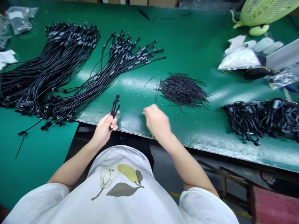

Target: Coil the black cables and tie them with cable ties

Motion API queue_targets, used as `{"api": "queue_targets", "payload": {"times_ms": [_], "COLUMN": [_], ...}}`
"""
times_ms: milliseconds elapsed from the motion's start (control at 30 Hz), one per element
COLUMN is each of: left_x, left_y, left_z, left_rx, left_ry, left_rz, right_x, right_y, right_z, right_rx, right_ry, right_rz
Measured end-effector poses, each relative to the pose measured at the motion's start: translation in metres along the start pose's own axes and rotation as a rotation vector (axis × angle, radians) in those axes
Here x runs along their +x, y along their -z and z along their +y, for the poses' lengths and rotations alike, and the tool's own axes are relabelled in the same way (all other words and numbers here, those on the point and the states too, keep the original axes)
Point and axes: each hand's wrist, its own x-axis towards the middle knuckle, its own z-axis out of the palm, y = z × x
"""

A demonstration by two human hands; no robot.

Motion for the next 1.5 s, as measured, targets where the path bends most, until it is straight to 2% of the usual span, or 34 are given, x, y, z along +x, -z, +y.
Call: {"api": "queue_targets", "payload": {"times_ms": [67,133,233,400,500,600,667,700,733,800,900,1033,1200,1367,1433,1500], "left_x": [0.010,0.018,0.022,0.017,0.013,0.010,0.008,0.008,0.007,0.006,0.003,0.000,0.002,0.001,-0.001,-0.002], "left_y": [0.003,0.004,0.001,0.005,0.009,0.010,0.011,0.011,0.011,0.013,0.016,0.016,0.010,0.008,0.008,0.007], "left_z": [0.004,0.006,0.005,0.001,-0.003,-0.007,-0.009,-0.010,-0.010,-0.009,-0.007,-0.004,-0.003,0.001,0.001,0.000], "left_rx": [0.000,-0.007,-0.049,-0.095,0.014,0.370,0.634,0.729,0.790,0.814,0.623,0.280,0.166,0.213,0.302,0.401], "left_ry": [0.003,0.047,0.115,0.226,0.185,-0.057,-0.231,-0.273,-0.271,-0.157,0.077,0.303,0.444,0.455,0.393,0.274], "left_rz": [0.040,0.032,-0.041,-0.213,-0.279,-0.210,-0.158,-0.150,-0.160,-0.228,-0.361,-0.389,-0.348,-0.352,-0.350,-0.334], "right_x": [0.004,0.003,-0.002,-0.002,-0.002,-0.003,-0.002,0.000,0.003,0.010,0.019,0.019,0.018,0.022,0.023,0.027], "right_y": [0.008,0.010,-0.001,-0.026,-0.031,-0.031,-0.029,-0.028,-0.026,-0.020,-0.008,0.006,0.016,0.016,0.013,0.009], "right_z": [0.008,0.006,-0.009,-0.034,-0.045,-0.053,-0.054,-0.053,-0.052,-0.048,-0.046,-0.053,-0.063,-0.064,-0.063,-0.061], "right_rx": [-0.064,-0.023,0.141,0.452,0.567,0.376,0.126,0.020,-0.061,-0.168,-0.314,-0.492,-0.516,-0.604,-0.632,-0.640], "right_ry": [-0.110,-0.124,-0.078,-0.156,-0.138,0.022,0.237,0.375,0.520,0.780,0.986,1.109,1.157,1.187,1.202,1.170], "right_rz": [0.116,0.121,-0.021,-0.194,-0.253,-0.168,-0.076,-0.036,-0.006,0.032,0.010,-0.079,-0.134,-0.145,-0.159,-0.164]}}
